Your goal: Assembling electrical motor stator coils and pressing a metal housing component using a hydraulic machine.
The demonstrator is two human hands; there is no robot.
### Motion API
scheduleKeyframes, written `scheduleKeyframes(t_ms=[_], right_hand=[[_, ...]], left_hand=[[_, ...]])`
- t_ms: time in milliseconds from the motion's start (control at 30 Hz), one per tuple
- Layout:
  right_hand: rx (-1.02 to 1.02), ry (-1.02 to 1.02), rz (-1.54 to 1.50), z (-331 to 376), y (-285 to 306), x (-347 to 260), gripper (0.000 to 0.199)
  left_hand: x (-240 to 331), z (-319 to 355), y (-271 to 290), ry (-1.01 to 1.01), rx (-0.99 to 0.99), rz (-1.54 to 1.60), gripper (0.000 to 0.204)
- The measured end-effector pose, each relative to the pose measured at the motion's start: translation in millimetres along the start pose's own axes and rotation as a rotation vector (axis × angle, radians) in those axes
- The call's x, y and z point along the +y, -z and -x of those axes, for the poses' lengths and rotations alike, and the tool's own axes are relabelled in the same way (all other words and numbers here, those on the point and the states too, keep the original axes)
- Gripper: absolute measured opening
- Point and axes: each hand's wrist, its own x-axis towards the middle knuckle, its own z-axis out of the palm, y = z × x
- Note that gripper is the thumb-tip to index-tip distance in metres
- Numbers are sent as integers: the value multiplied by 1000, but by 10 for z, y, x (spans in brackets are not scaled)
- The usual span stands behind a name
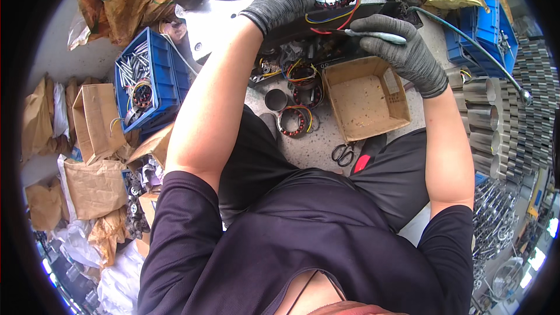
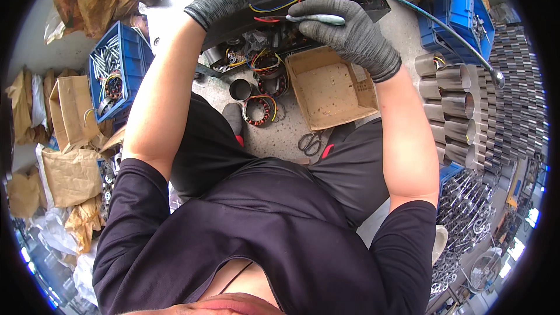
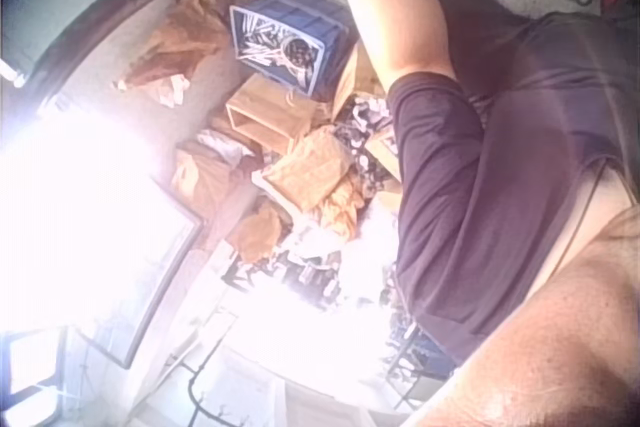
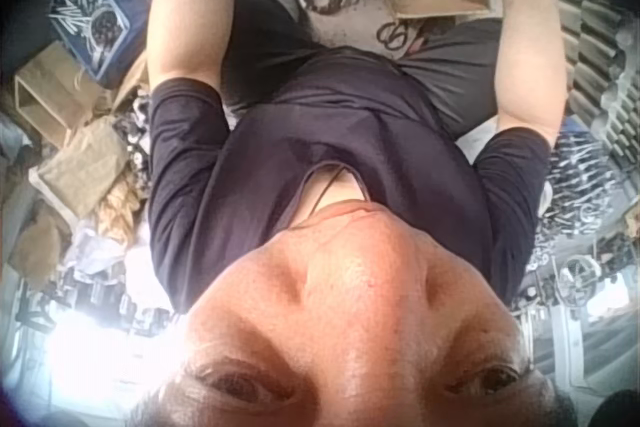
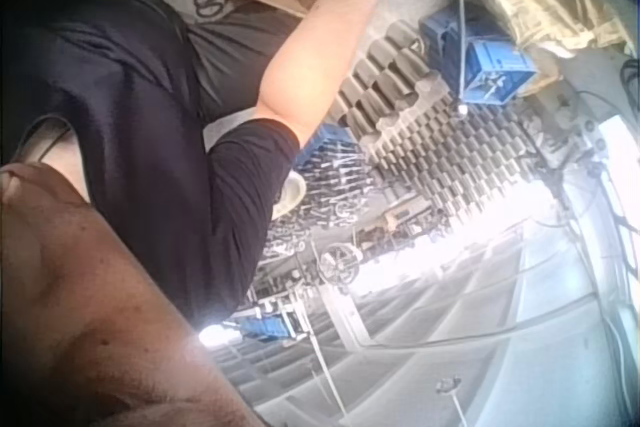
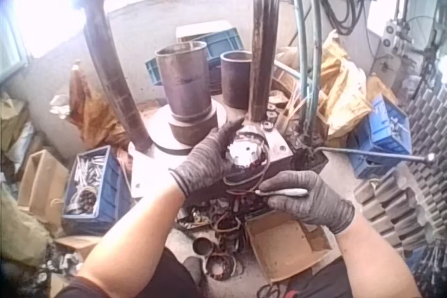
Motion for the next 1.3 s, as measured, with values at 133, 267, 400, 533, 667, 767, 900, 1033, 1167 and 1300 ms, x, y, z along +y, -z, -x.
scheduleKeyframes(t_ms=[133, 267, 400, 533, 667, 767, 900, 1033, 1167, 1300], right_hand=[[233, -79, -59, 37, 6, 12, 27], [353, -12, 29, 19, -15, -50, 23], [396, -4, 138, -78, -55, -8, 26], [454, -7, 129, -233, -110, -77, 26], [552, 104, 300, -416, -162, -79, 17], [534, 129, 351, -463, -162, -58, 15], [500, 55, 403, -511, -158, -41, 10], [419, -11, -15, -520, 21, 11, 9], [522, 89, -322, -500, -6, 83, 8], [532, 42, 50, -460, -48, -40, 7]], left_hand=[[-40, 6, -105, -15, 106, 184, 92], [332, 71, -34, 64, 184, -297, 79], [299, 83, -55, -99, 195, -465, 64], [460, 50, -105, 14, 133, -279, 63], [374, 68, -99, 61, 137, -220, 68], [409, 90, -139, -21, 137, -301, 67], [424, 120, -185, -83, 163, -285, 68], [403, 85, -118, 29, 105, -357, 67], [439, 59, -125, 43, 91, -363, 65], [653, 179, -214, 45, 93, -166, 74]])
